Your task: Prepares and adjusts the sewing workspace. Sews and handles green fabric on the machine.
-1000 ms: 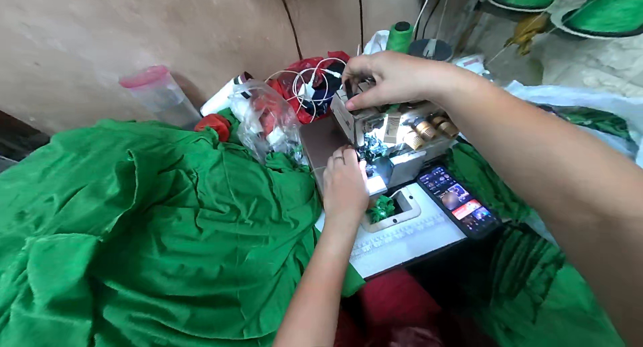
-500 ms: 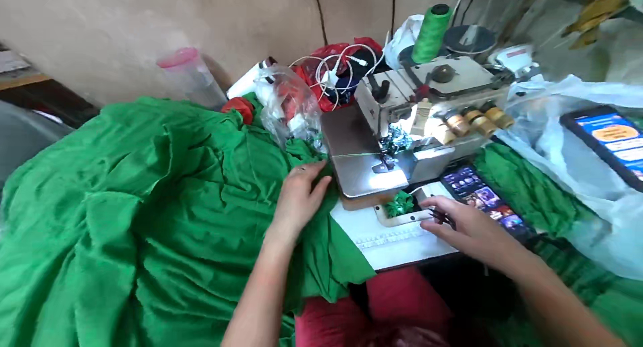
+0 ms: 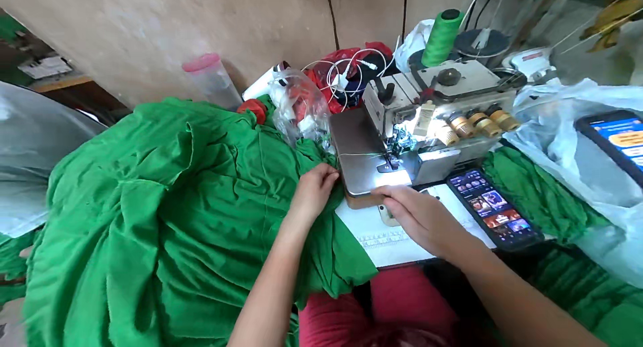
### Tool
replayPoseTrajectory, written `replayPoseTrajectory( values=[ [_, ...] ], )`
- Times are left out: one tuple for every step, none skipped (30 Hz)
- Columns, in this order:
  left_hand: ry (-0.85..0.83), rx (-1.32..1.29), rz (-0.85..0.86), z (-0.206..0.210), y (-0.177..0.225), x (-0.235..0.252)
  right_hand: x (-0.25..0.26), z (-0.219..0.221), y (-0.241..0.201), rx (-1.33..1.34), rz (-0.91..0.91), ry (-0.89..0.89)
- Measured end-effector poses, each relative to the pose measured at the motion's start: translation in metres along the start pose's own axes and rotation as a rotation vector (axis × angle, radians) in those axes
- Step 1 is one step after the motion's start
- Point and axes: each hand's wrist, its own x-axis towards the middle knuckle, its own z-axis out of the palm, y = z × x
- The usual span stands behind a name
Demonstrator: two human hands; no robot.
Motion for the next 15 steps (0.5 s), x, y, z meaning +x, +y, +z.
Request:
replayPoseTrajectory(
  values=[
    [0.000,-0.032,0.002,-0.009,0.000,-0.007,0.011,0.002,-0.002,-0.016,-0.001,-0.005],
    [0.005,-0.060,0.000,-0.018,0.001,-0.014,0.022,0.005,-0.005,-0.040,0.001,-0.010],
    [0.017,-0.076,0.001,-0.026,0.001,-0.021,0.034,0.008,-0.008,-0.071,-0.001,-0.020],
    [0.033,-0.077,0.007,-0.033,0.002,-0.026,0.046,0.011,-0.012,-0.104,-0.001,-0.043],
    [0.049,-0.069,0.018,-0.039,0.002,-0.031,0.058,0.016,-0.015,-0.138,-0.004,-0.073],
    [0.069,-0.050,0.037,-0.043,0.002,-0.034,0.069,0.020,-0.018,-0.165,-0.008,-0.119],
    [0.099,-0.017,0.060,-0.047,0.003,-0.037,0.078,0.025,-0.019,-0.185,-0.022,-0.159],
    [0.139,0.019,0.090,-0.050,0.003,-0.039,0.086,0.030,-0.021,-0.197,-0.042,-0.196],
    [0.184,0.054,0.121,-0.052,0.004,-0.040,0.093,0.034,-0.022,-0.208,-0.059,-0.230],
    [0.227,0.080,0.148,-0.056,0.004,-0.042,0.098,0.036,-0.024,-0.225,-0.067,-0.259],
    [0.265,0.095,0.170,-0.059,0.004,-0.043,0.101,0.038,-0.025,-0.251,-0.073,-0.282],
    [0.296,0.103,0.183,-0.062,0.004,-0.044,0.104,0.038,-0.026,-0.279,-0.083,-0.292],
    [0.326,0.106,0.194,-0.066,0.004,-0.046,0.104,0.037,-0.026,-0.299,-0.087,-0.294],
    [0.360,0.112,0.201,-0.069,0.002,-0.048,0.102,0.036,-0.026,-0.307,-0.089,-0.283],
    [0.400,0.133,0.193,-0.073,-0.001,-0.051,0.098,0.035,-0.024,-0.298,-0.090,-0.256]
  ],
)
